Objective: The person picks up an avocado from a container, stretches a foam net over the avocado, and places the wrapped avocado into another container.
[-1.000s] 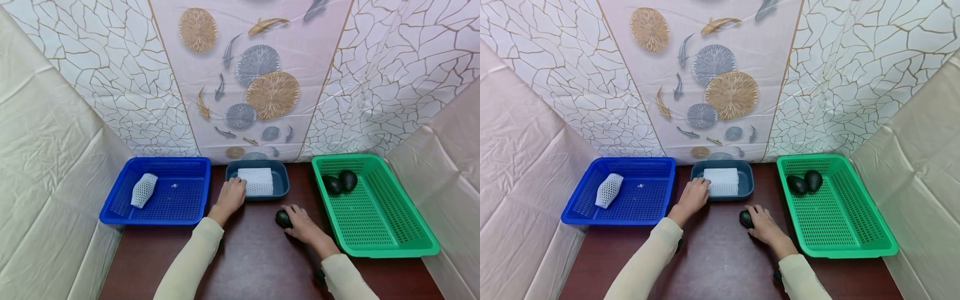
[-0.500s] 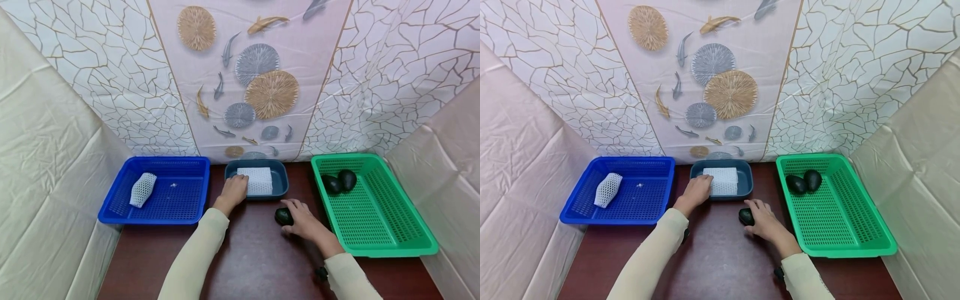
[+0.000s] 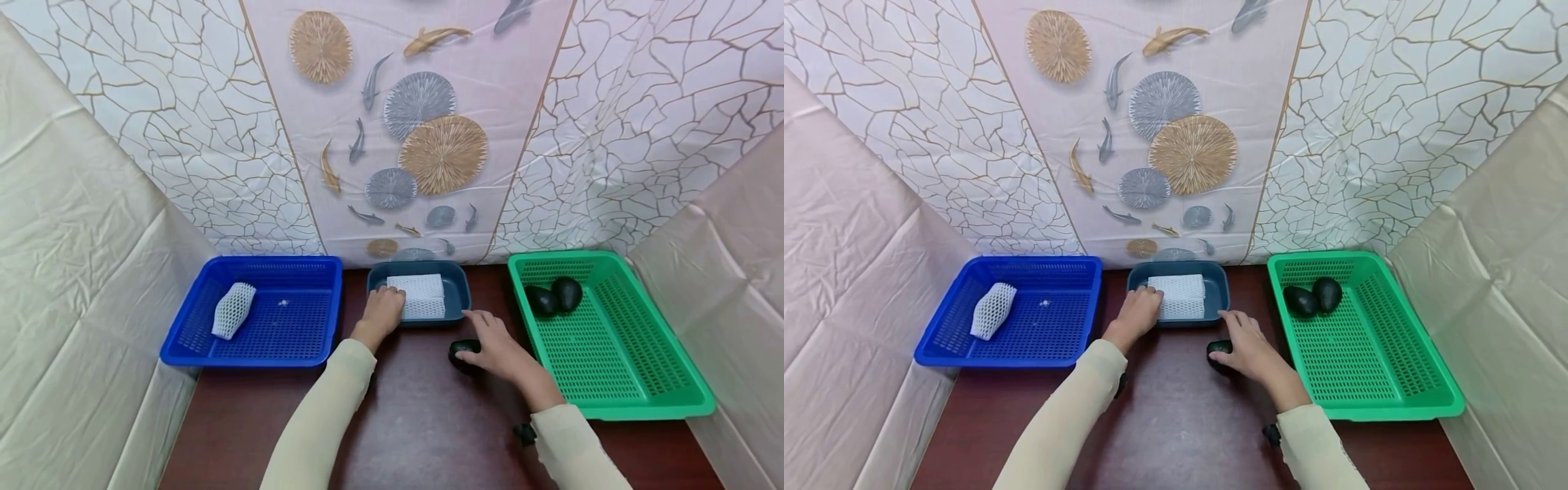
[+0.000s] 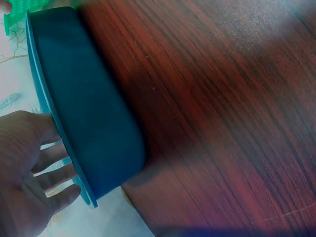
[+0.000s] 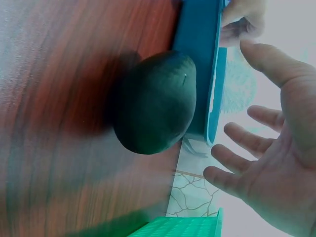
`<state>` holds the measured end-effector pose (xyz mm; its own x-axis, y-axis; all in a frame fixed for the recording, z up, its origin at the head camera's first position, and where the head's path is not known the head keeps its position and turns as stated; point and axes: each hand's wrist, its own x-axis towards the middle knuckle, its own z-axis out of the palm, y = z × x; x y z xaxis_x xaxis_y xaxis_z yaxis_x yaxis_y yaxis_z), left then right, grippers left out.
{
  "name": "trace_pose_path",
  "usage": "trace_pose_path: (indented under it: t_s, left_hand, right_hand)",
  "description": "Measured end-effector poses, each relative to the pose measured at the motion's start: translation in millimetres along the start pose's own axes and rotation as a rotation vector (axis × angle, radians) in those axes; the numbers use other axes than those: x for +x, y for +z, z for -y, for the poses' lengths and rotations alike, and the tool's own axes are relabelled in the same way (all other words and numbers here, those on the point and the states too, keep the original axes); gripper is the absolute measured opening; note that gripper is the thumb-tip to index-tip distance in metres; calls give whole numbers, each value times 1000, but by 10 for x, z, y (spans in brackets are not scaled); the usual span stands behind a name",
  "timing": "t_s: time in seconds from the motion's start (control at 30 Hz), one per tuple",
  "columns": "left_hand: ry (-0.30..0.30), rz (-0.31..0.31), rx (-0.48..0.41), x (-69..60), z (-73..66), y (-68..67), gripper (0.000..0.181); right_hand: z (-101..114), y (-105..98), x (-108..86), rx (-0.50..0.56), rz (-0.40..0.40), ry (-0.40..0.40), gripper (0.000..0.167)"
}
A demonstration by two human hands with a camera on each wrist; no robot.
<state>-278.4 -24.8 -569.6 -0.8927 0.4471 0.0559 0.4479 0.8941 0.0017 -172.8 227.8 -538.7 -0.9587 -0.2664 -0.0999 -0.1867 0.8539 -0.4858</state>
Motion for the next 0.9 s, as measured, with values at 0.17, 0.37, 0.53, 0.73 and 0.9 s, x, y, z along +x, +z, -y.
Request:
trace_pose_path:
  t_s: [0.17, 0.37, 0.53, 0.73, 0.9]
  left_hand:
    - [7, -1, -10, -2, 7, 1, 19]
    - [-4, 46, -15, 1, 37, 8, 21]
    - [-1, 35, -65, -6, 52, 0, 18]
    - [15, -48, -170, -43, 62, -89, 10]
    - [30, -127, -210, -81, 66, -207, 7]
  right_hand:
    - [6, -31, 56, 21, 1, 9, 87]
    - [11, -63, 74, 36, 5, 21, 86]
    - [11, -96, 91, 40, 2, 12, 86]
    - [48, -166, 132, 22, -24, -10, 80]
    - [91, -217, 155, 29, -94, -48, 69]
